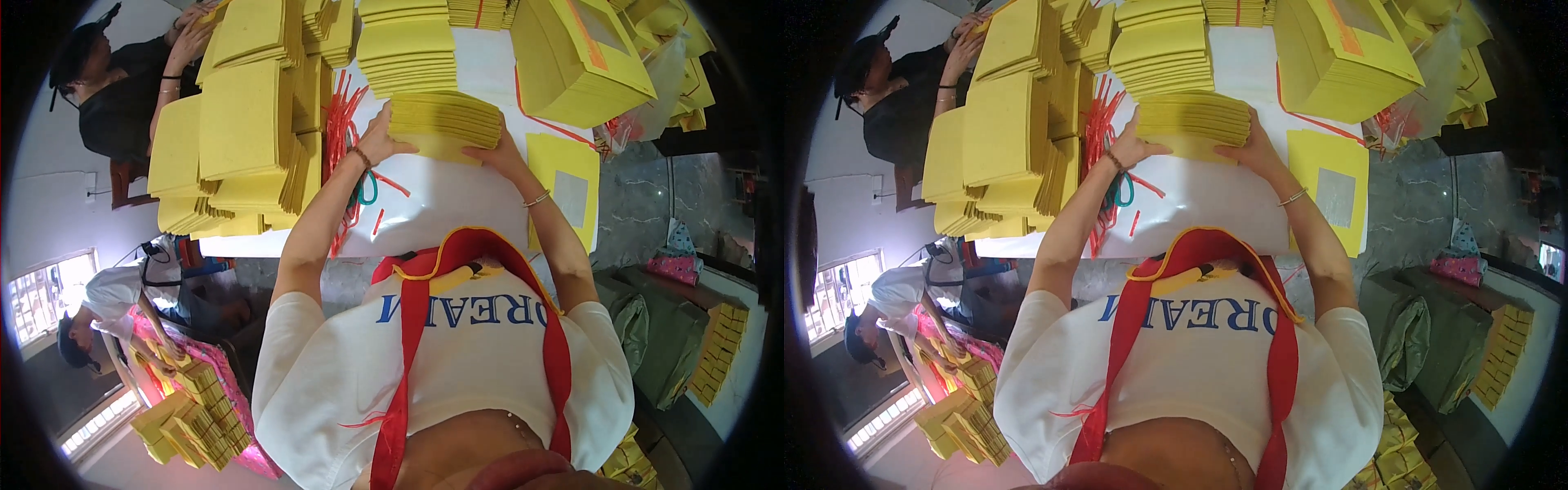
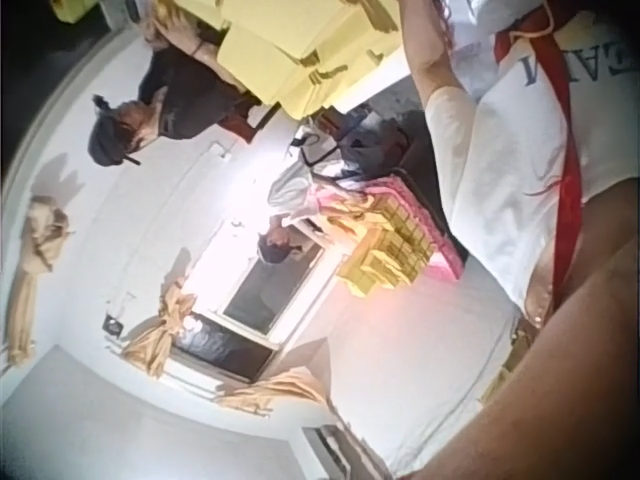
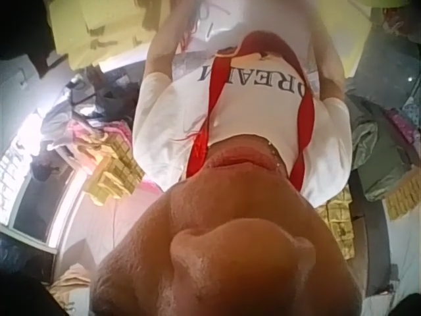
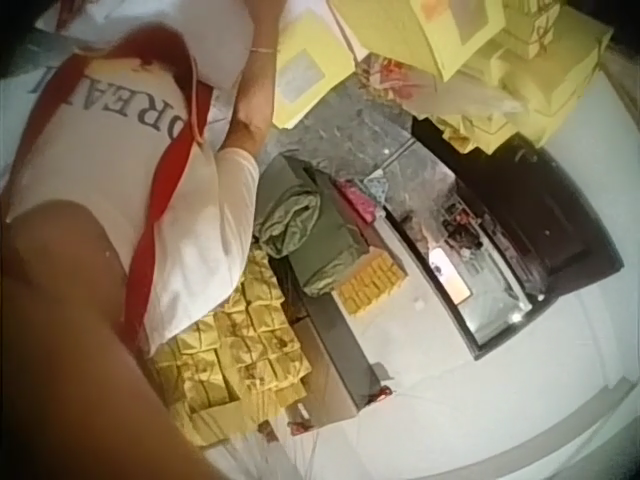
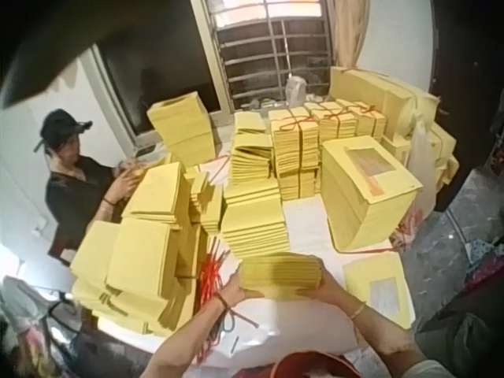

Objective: Stacking and inspecting sheets of yellow joss paper at a work table.

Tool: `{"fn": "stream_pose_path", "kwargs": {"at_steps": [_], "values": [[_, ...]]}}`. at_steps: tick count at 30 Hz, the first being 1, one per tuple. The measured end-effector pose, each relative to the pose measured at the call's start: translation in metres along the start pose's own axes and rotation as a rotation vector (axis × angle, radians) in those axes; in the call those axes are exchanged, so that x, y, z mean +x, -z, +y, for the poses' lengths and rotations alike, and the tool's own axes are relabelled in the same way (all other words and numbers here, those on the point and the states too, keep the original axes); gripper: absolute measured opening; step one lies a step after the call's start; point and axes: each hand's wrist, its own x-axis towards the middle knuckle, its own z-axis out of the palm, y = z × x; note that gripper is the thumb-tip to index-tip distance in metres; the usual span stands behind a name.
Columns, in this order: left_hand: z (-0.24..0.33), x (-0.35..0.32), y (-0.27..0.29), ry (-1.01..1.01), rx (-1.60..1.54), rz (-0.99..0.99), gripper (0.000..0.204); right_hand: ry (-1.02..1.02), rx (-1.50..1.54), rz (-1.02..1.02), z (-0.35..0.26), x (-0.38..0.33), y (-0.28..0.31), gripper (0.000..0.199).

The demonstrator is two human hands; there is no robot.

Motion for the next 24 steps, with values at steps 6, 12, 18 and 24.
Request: {"fn": "stream_pose_path", "kwargs": {"at_steps": [6,12,18,24], "values": [[0.021,-0.005,0.003,-0.098,0.108,0.01,0.087,-0.122,0.205,0.035,-0.001,-0.003,0.014,0.069],[0.038,-0.03,-0.01,-0.162,-1.146,0.1,0.055,-0.221,0.736,0.065,0.003,-0.019,-0.006,0.047],[0.08,-0.046,-0.033,-0.217,-0.36,0.118,0.109,-0.237,0.85,0.073,0.024,-0.02,-0.036,0.049],[0.094,-0.05,-0.021,-0.271,-0.538,0.288,0.1,-0.079,0.65,-0.174,0.021,-0.037,-0.006,0.088]]}}
